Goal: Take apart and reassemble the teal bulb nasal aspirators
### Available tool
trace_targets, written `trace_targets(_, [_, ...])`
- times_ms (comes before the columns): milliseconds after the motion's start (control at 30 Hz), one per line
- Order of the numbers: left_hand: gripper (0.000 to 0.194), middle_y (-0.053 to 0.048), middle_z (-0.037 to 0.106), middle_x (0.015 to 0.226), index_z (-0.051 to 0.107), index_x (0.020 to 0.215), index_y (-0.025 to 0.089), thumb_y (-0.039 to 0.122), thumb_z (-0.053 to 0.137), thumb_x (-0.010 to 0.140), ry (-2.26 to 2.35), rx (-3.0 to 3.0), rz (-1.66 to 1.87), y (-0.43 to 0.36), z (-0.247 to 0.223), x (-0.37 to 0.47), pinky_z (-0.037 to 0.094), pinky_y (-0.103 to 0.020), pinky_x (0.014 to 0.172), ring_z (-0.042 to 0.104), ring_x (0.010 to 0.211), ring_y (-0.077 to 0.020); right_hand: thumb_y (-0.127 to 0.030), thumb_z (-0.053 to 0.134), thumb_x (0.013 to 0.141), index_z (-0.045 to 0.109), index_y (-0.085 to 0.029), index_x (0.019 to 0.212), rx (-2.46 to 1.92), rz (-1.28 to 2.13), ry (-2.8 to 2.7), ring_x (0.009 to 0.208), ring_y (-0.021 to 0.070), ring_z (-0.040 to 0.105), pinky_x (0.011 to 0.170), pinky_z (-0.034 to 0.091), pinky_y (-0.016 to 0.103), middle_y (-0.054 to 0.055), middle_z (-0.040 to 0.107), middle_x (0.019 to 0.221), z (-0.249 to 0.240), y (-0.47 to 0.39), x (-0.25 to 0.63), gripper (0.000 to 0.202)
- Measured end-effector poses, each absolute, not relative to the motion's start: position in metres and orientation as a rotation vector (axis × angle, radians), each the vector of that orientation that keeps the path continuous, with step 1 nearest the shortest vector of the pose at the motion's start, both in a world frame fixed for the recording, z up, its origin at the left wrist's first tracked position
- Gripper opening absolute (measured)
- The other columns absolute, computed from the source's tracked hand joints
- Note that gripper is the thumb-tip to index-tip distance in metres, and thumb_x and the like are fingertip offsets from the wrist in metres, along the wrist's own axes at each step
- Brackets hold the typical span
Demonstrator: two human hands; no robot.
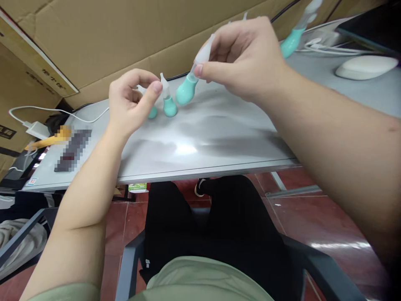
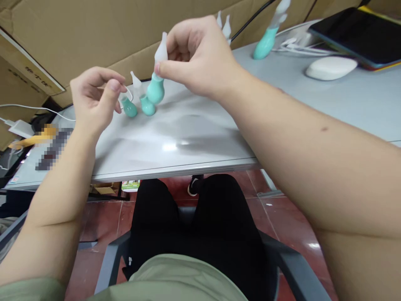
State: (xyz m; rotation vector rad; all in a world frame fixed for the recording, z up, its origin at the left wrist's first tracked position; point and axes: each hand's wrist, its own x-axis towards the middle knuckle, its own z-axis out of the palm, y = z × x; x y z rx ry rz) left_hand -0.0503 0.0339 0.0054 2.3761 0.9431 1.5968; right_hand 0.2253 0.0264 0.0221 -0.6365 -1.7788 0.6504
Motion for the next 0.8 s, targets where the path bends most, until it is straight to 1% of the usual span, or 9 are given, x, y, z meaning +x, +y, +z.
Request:
trace_targets(67, [0.066,-0.002,0.066,0.076,0.072,0.088,0.026,0.091,0.065,0.097,0.924,2.340,1.736,0.036,0.007,-0.051,0.032,-0.034,0.047,0.043,0.049,-0.0106,-0.048,0.096,0.080,0.074,-0.029,0.078,-0.710,0.591,-1.763,0.086,0.0180,0.077,0.075,0.059,0.033,0.003,0.082,0.095,0.022,0.028,0.226,0.029])
trace_targets(133, [0.064,0.000,0.061,0.070,0.069,0.083,0.026,0.087,0.066,0.100,0.870,2.305,1.838,0.037,0.007,-0.051,0.029,-0.036,0.050,0.037,0.046,-0.0097,-0.042,0.093,0.080,0.072,-0.029,0.078,-0.760,0.542,-1.754,0.087,0.0185,0.077,0.076,0.059,0.033,0.005,0.082,0.096,0.021,0.030,0.226,0.025])
trace_targets(300, [0.065,0.001,0.058,0.063,0.072,0.078,0.024,0.085,0.070,0.098,0.789,2.272,1.942,0.046,0.007,-0.056,0.027,-0.037,0.057,0.039,0.049,-0.0112,-0.026,0.084,0.081,0.067,-0.027,0.074,-0.859,0.456,-1.713,0.080,0.0166,0.073,0.070,0.051,0.034,0.005,0.081,0.095,0.018,0.039,0.226,0.019])
trace_targets(367, [0.064,0.001,0.056,0.062,0.071,0.079,0.023,0.084,0.071,0.098,0.783,2.280,1.898,0.052,0.006,-0.061,0.030,-0.037,0.060,0.044,0.053,-0.0117,-0.020,0.084,0.081,0.066,-0.025,0.072,-0.942,0.454,-1.742,0.075,0.0153,0.069,0.066,0.048,0.033,0.004,0.078,0.087,0.017,0.043,0.226,0.021])
trace_targets(467, [0.064,0.001,0.056,0.062,0.071,0.080,0.021,0.083,0.072,0.098,0.767,2.291,1.845,0.060,0.006,-0.065,0.035,-0.037,0.064,0.049,0.058,-0.0116,-0.012,0.085,0.081,0.072,-0.022,0.075,-1.110,0.488,-1.870,0.069,0.0142,0.062,0.063,0.044,0.031,0.001,0.073,0.076,0.014,0.046,0.225,0.018])
trace_targets(533, [0.065,0.002,0.058,0.060,0.073,0.077,0.020,0.082,0.074,0.098,0.747,2.293,1.879,0.059,0.006,-0.064,0.033,-0.037,0.059,0.045,0.053,-0.0092,-0.012,0.086,0.085,0.074,-0.021,0.078,-1.189,0.506,-1.929,0.066,0.0141,0.058,0.062,0.042,0.031,0.000,0.072,0.074,0.013,0.047,0.225,0.016])
trace_targets(633, [0.065,0.003,0.058,0.058,0.075,0.072,0.020,0.080,0.077,0.098,0.722,2.290,1.927,0.055,0.008,-0.062,0.028,-0.038,0.053,0.038,0.046,-0.0068,-0.013,0.085,0.088,0.071,-0.020,0.076,-1.241,0.496,-1.936,0.064,0.0139,0.056,0.061,0.040,0.031,0.000,0.070,0.073,0.013,0.046,0.224,0.020])
trace_targets(700, [0.067,0.002,0.057,0.059,0.075,0.073,0.021,0.083,0.075,0.097,0.750,2.280,1.916,0.054,0.009,-0.062,0.030,-0.038,0.055,0.037,0.047,-0.0073,-0.014,0.086,0.089,0.070,-0.020,0.077,-1.254,0.487,-1.936,0.065,0.0138,0.056,0.062,0.040,0.031,0.000,0.071,0.076,0.014,0.045,0.224,0.021])
trace_targets(800, [0.071,0.002,0.056,0.060,0.073,0.073,0.022,0.090,0.073,0.093,0.835,2.277,1.865,0.054,0.010,-0.064,0.031,-0.038,0.059,0.039,0.050,-0.0091,-0.022,0.092,0.091,0.072,-0.020,0.082,-1.250,0.502,-1.865,0.067,0.0133,0.054,0.064,0.038,0.031,0.001,0.071,0.080,0.016,0.044,0.224,0.021])
